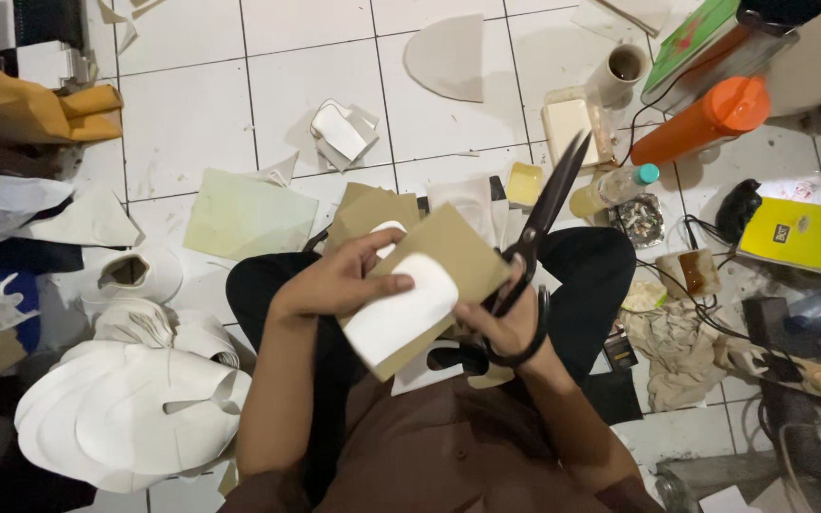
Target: The person sits on the floor and uses scissors to cut white paper shapes from brown cardboard sheets. They repeatedly trim the edges of the white paper, peel off the excess brown cardboard, and stack the finished pieces.
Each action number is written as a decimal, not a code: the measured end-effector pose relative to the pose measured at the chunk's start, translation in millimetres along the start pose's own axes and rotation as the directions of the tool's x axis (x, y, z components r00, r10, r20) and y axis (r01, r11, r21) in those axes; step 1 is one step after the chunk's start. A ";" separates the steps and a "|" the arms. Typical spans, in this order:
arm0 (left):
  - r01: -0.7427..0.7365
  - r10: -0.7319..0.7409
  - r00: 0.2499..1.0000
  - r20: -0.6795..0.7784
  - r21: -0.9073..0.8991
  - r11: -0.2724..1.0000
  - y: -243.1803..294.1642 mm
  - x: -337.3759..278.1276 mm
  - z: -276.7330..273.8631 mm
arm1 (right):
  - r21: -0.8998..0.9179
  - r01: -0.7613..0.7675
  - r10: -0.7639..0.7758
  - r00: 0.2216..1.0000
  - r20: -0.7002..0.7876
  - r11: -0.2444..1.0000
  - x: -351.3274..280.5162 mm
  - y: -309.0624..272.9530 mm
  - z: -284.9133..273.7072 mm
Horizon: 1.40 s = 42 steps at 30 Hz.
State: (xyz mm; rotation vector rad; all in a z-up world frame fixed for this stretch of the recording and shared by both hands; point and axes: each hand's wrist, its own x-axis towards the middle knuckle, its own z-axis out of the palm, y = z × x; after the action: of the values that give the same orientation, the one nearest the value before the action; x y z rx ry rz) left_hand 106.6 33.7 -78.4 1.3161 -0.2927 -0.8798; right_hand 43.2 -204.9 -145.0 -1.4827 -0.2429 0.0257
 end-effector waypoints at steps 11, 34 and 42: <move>-0.230 0.063 0.566 -0.822 -0.084 0.970 -30.8 2.5 61.2 | 0.286 -0.016 0.172 0.829 -0.531 0.958 23.7 -32.5 42.6; -0.480 0.275 0.452 -0.849 0.028 0.877 1.5 10.5 58.7 | -0.347 -0.094 0.134 0.987 0.091 0.933 -49.0 30.8 25.0; -0.509 0.232 0.458 -0.858 -0.039 0.860 5.4 13.5 66.1 | -0.328 -0.109 0.142 0.987 0.079 0.938 -46.7 17.7 25.1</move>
State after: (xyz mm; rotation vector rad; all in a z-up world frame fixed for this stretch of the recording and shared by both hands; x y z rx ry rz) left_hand 74.9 -23.0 -59.3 1.1742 0.3088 0.1706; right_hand -4.5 -186.4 -167.5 -1.8259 -0.2421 0.1721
